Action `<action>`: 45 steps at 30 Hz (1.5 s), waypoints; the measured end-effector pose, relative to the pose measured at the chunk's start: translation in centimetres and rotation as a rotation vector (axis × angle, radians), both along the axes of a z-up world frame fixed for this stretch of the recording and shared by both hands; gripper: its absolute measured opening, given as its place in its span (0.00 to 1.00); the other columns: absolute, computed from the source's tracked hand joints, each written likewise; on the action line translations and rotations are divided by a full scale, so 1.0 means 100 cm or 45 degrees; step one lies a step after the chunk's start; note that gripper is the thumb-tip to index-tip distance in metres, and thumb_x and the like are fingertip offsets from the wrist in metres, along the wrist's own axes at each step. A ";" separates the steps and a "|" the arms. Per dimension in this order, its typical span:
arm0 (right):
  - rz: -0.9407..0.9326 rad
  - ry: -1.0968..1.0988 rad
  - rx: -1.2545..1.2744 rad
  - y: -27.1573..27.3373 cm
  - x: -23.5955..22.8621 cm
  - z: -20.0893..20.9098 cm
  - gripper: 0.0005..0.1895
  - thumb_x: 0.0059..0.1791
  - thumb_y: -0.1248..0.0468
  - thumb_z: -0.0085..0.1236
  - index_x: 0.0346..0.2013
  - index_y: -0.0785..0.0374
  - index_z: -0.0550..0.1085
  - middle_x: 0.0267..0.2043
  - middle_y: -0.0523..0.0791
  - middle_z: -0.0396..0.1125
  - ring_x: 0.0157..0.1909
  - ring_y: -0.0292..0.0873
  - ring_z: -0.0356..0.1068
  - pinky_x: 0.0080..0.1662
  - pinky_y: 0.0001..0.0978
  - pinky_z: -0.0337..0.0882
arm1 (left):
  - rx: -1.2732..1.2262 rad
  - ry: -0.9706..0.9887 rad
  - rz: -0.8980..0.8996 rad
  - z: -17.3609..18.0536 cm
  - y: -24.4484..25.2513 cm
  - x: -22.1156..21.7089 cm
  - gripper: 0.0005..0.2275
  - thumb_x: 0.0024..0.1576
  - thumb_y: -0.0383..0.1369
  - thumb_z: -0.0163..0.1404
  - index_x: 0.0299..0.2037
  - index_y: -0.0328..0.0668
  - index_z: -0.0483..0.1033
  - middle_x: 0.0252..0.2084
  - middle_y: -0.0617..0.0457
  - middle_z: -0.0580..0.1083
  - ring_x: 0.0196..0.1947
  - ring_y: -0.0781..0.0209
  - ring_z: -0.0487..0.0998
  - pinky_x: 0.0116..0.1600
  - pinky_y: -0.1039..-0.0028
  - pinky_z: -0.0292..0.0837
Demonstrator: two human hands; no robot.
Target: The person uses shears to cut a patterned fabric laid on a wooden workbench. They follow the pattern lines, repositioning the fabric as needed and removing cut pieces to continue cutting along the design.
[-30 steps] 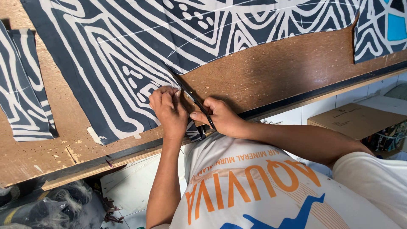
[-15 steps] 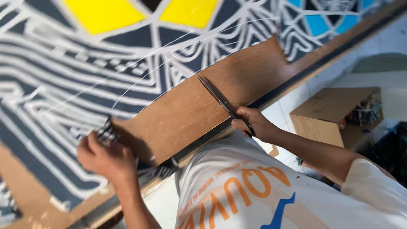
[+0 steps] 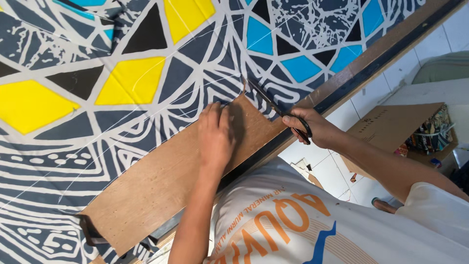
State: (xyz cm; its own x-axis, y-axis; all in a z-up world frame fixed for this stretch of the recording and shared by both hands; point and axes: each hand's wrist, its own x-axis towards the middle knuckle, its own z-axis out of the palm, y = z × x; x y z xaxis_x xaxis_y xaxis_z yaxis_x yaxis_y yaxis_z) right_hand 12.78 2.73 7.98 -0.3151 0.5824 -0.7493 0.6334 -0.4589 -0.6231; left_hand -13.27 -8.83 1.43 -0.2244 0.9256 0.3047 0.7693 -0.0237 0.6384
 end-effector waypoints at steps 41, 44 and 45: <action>1.435 -0.226 -0.056 0.247 -0.083 -0.012 0.19 0.39 0.50 0.71 0.25 0.60 0.74 0.14 0.39 0.60 0.16 0.34 0.55 0.21 0.28 0.52 | -0.150 0.272 0.455 -0.028 0.085 0.068 0.12 0.54 0.26 0.53 0.49 0.40 0.76 0.52 0.46 0.71 0.54 0.49 0.71 0.62 0.54 0.62; 1.477 -0.183 -0.034 0.246 -0.087 -0.014 0.19 0.40 0.48 0.70 0.25 0.60 0.74 0.14 0.39 0.60 0.16 0.33 0.56 0.21 0.28 0.53 | -0.156 0.257 0.446 -0.027 0.085 0.067 0.13 0.54 0.27 0.53 0.49 0.40 0.76 0.52 0.46 0.71 0.53 0.48 0.71 0.62 0.54 0.63; 1.491 -0.178 -0.027 0.246 -0.087 -0.014 0.20 0.40 0.48 0.70 0.24 0.60 0.74 0.14 0.38 0.61 0.16 0.33 0.57 0.21 0.27 0.53 | -0.154 0.260 0.446 -0.026 0.084 0.067 0.13 0.54 0.27 0.53 0.49 0.39 0.76 0.53 0.45 0.71 0.54 0.48 0.71 0.62 0.53 0.63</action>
